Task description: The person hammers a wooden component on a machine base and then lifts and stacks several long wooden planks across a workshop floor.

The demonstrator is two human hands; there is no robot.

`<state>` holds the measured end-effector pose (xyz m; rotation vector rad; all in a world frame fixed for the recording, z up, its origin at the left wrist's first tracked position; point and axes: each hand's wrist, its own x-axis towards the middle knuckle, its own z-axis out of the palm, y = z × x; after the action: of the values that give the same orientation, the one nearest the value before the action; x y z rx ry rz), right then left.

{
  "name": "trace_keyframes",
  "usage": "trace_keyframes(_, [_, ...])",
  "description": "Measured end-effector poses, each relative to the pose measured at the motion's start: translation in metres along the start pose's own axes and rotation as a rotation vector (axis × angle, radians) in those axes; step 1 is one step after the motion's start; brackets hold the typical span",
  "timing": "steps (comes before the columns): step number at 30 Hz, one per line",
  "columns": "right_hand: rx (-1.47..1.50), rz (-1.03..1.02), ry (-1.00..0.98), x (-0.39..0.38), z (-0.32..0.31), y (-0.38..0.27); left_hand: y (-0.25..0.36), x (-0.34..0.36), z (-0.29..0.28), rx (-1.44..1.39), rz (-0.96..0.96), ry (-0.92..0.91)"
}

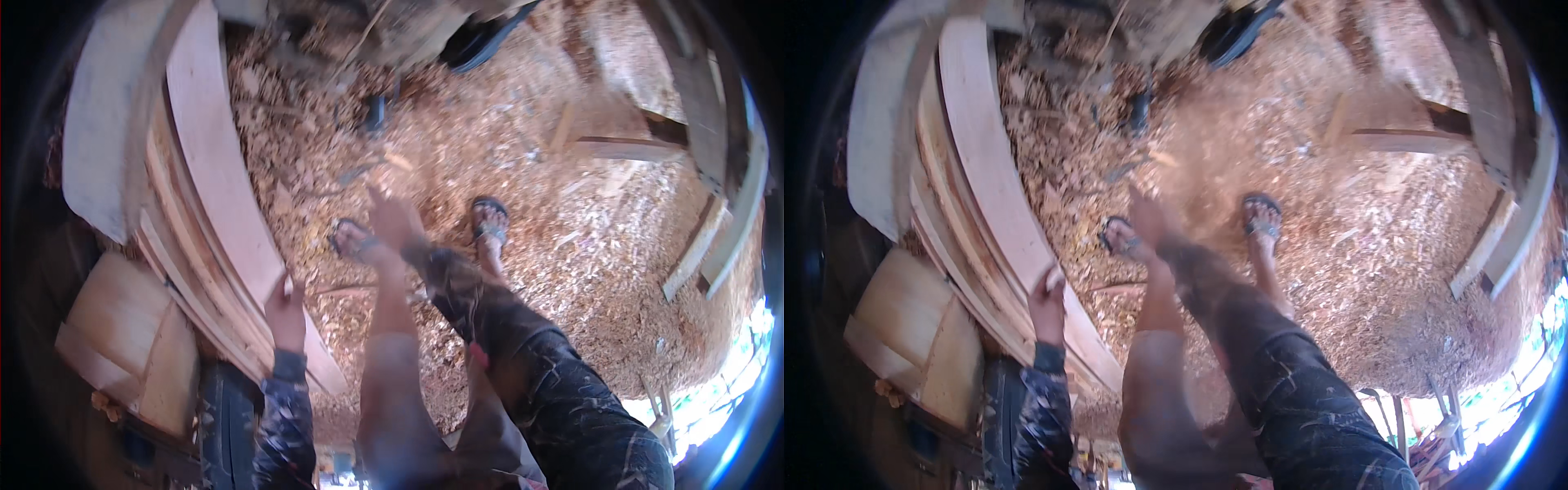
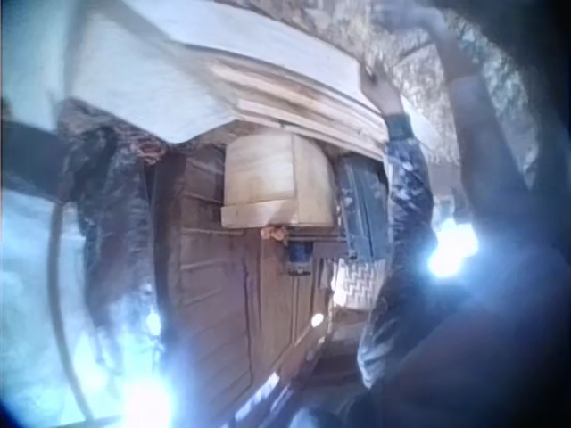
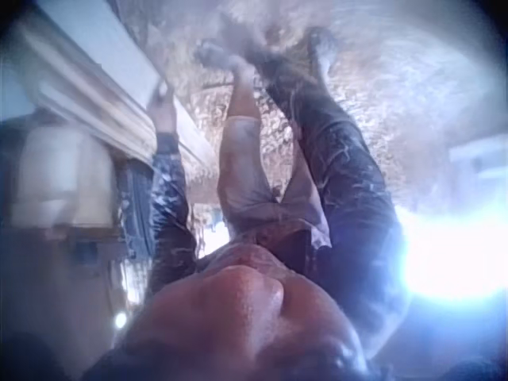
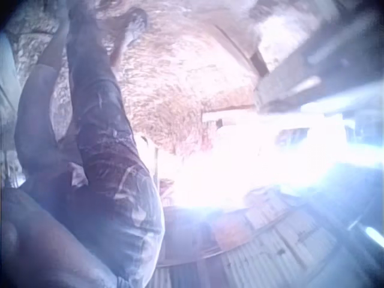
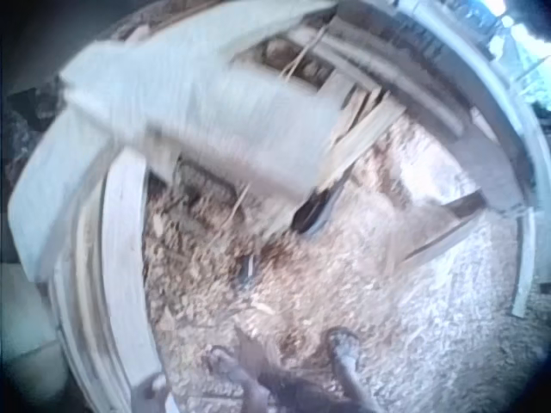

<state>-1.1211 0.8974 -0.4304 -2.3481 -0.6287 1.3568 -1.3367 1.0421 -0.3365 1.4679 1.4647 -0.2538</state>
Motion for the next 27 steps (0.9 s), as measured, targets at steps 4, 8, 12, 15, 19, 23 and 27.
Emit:
trace_keyframes(4, [0.067, 0.229, -0.13, -0.119, -0.043, 0.033, -0.053, -0.093, -0.025, 0.024, -0.264, -0.052])
trace_keyframes(8, [0.13, 0.445, 0.211, -0.271, -0.092, 0.114, -0.051, -0.169, -0.03, 0.08, -0.209, -0.21])
trace_keyframes(12, [0.162, 0.706, 0.497, -0.42, -0.147, 0.155, -0.034, -0.213, -0.06, 0.182, -0.124, -0.172])
trace_keyframes(15, [0.216, 0.802, 0.529, -0.52, -0.141, 0.2, 0.0, -0.232, -0.072, 0.153, -0.116, -0.123])
trace_keyframes(19, [0.298, 0.844, 0.384, -0.614, -0.111, 0.246, 0.033, -0.256, -0.071, 0.235, -0.019, -0.076])
trace_keyframes(23, [0.518, 0.748, 0.375, -0.676, -0.105, 0.314, 0.077, -0.334, -0.016, 0.559, 0.196, 0.011])
trace_keyframes(27, [-0.001, 0.184, 0.285, -0.712, -0.106, 0.455, 0.161, -0.438, 0.101, 0.673, 0.215, -0.049])
